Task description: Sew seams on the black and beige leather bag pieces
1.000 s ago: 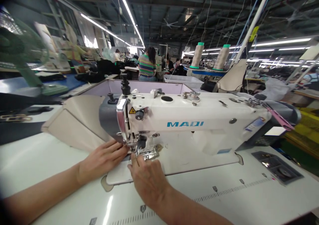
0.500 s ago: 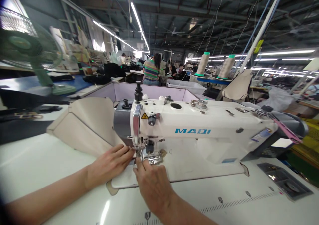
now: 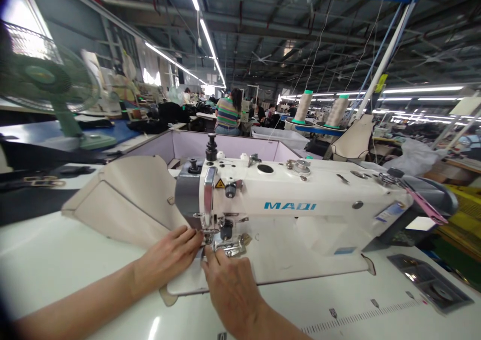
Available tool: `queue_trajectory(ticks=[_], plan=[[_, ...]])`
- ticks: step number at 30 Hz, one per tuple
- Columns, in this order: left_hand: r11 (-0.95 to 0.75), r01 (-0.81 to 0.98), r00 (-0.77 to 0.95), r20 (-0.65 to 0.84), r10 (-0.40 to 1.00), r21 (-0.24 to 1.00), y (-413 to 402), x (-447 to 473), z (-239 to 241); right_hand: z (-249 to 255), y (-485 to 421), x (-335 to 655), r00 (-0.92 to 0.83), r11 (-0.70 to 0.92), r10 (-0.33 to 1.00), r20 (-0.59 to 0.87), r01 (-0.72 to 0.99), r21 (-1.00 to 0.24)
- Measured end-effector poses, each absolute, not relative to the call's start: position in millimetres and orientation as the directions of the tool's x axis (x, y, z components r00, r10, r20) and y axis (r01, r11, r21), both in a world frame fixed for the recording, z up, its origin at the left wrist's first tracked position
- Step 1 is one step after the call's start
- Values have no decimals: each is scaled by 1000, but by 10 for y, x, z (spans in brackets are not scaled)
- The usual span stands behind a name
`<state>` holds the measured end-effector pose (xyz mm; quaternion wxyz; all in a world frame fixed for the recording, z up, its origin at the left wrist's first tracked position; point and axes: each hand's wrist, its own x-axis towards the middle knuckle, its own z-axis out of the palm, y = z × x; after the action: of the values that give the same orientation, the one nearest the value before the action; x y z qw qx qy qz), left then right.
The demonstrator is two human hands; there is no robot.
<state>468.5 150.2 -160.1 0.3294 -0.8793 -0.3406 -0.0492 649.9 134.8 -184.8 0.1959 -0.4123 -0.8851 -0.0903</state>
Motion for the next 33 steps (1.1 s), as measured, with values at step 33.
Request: queue_trajectory(ticks=[33], plan=[[-595, 604, 780, 240, 578, -530, 1487, 4707, -1534, -1848, 1288, 6493, -559, 586, 705, 436, 806, 87]])
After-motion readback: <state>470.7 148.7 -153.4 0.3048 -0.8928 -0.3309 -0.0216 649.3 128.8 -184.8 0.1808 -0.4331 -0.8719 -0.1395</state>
